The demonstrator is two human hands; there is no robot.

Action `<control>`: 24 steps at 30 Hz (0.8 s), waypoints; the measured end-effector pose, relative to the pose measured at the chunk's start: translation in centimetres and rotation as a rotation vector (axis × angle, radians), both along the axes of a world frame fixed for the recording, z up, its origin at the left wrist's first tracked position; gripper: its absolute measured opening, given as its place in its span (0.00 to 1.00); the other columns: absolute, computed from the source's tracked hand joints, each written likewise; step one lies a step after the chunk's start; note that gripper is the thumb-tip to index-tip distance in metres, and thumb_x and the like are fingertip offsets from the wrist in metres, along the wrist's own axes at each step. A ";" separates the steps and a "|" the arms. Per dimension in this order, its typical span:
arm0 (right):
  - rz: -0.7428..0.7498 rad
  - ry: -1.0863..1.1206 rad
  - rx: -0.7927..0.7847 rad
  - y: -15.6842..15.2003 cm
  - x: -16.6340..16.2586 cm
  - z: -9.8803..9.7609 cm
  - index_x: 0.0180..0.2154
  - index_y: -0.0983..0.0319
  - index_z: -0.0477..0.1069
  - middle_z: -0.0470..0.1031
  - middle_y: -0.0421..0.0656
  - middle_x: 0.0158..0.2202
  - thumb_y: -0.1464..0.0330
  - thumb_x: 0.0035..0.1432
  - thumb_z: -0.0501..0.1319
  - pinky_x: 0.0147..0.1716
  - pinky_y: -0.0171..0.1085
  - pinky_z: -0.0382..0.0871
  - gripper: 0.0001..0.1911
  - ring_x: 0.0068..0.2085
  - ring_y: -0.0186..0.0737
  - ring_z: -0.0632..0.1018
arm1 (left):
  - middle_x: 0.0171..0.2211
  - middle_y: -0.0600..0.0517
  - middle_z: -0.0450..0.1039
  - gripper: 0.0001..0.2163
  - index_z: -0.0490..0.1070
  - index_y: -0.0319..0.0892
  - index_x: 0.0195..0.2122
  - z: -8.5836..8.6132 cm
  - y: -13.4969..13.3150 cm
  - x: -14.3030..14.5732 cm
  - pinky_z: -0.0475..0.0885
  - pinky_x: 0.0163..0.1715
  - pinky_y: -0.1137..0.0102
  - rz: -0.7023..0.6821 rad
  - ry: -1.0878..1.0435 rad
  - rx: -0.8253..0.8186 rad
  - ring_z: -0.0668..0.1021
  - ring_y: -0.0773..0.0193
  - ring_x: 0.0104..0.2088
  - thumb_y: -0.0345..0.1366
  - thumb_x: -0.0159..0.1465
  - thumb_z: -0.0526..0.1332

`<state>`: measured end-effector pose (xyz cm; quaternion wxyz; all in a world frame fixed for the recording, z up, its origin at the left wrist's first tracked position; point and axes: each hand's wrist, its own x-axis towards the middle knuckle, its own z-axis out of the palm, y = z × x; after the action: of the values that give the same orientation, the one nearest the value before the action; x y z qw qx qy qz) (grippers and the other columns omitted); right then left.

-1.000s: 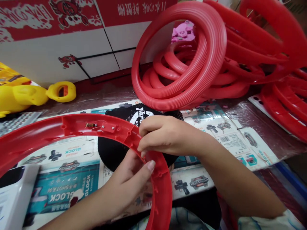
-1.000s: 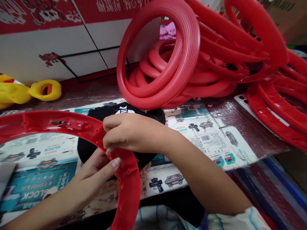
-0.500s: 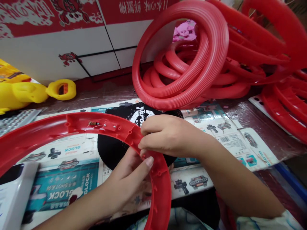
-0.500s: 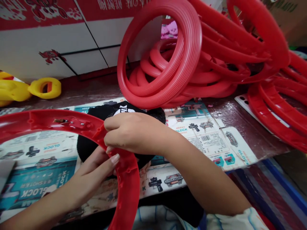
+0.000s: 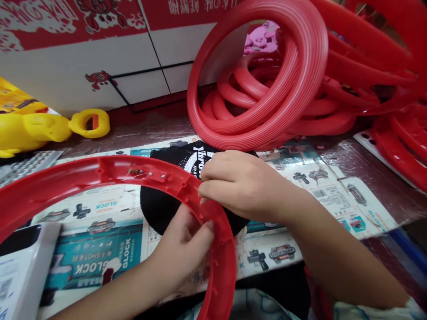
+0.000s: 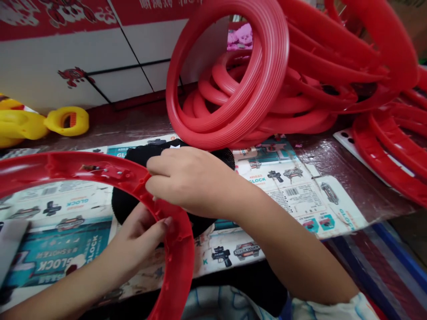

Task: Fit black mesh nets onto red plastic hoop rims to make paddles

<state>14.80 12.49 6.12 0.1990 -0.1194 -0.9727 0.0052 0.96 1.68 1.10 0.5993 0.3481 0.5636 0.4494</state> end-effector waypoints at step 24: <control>0.043 -0.172 -0.196 0.1 -0.3 -0.4 0.36 0.65 0.75 0.74 0.44 0.36 0.74 0.62 0.56 0.31 0.36 0.56 0.09 0.34 0.36 0.69 | 0.42 0.50 0.76 0.16 0.68 0.45 0.45 0.0 0.5 -0.5 0.76 0.36 0.68 -0.008 -0.174 -0.026 0.79 0.58 0.42 0.42 0.59 0.67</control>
<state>14.52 12.63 5.72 0.1021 -0.1174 -0.9833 0.0943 0.48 2.22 1.07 0.6524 0.3021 0.5136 0.4683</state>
